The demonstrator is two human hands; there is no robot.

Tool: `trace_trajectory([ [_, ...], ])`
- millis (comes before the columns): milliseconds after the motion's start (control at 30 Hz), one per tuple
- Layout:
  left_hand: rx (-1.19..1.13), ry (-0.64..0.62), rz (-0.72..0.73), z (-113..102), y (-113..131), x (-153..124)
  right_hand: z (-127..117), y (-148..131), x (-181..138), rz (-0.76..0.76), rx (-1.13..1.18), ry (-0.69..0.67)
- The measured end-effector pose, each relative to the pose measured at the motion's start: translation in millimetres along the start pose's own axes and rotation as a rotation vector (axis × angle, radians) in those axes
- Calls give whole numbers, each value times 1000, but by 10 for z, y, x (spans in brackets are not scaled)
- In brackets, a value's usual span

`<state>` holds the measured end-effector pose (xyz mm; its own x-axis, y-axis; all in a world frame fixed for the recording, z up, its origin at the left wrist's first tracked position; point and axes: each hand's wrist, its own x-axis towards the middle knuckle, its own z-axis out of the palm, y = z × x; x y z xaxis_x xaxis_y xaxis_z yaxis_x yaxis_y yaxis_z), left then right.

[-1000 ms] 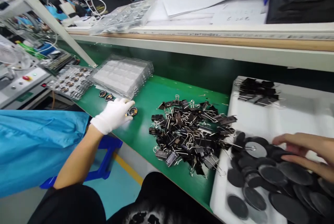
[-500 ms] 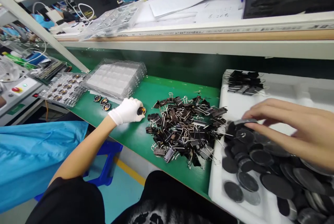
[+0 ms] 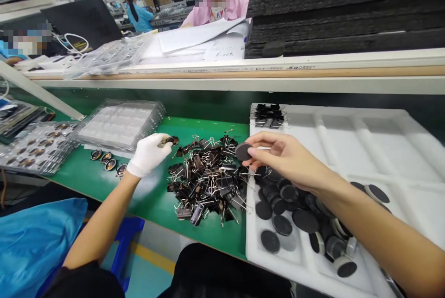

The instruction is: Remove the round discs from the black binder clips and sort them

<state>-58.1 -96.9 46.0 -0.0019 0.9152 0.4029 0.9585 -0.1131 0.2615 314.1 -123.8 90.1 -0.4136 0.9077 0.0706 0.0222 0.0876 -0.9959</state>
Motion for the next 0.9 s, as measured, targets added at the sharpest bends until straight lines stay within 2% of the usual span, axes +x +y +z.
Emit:
trace_trajectory([
  [67,-234,-10,-88,-102,392,11,17,21,-17,-65,-19,18],
  [133,-515,-118,-114,-204,827,20,44,38,-50,-194,-102,98],
  [233,-749,-292,-22,-301,1385,58,61,68,-106,-609,-394,311],
  [333,-894,-459,58,-309,1716,124,14,117,-126,-1055,-733,452],
  [400,-958,-538,94,-279,1816,165,-38,151,-115,-1177,-893,467],
  [533,-1018,-595,142,-217,1823,202,-98,177,-70,-1203,-1072,415],
  [633,-1044,-649,171,-215,1755,197,-98,168,-47,-1173,-1096,351],
  [767,-965,-724,227,-243,1705,199,-102,181,-26,-1044,-997,223],
  [833,-857,-697,242,-235,1702,210,-97,195,-19,-993,-887,142],
  [900,-754,-643,261,-201,1700,214,-78,202,-17,-943,-765,130],
])
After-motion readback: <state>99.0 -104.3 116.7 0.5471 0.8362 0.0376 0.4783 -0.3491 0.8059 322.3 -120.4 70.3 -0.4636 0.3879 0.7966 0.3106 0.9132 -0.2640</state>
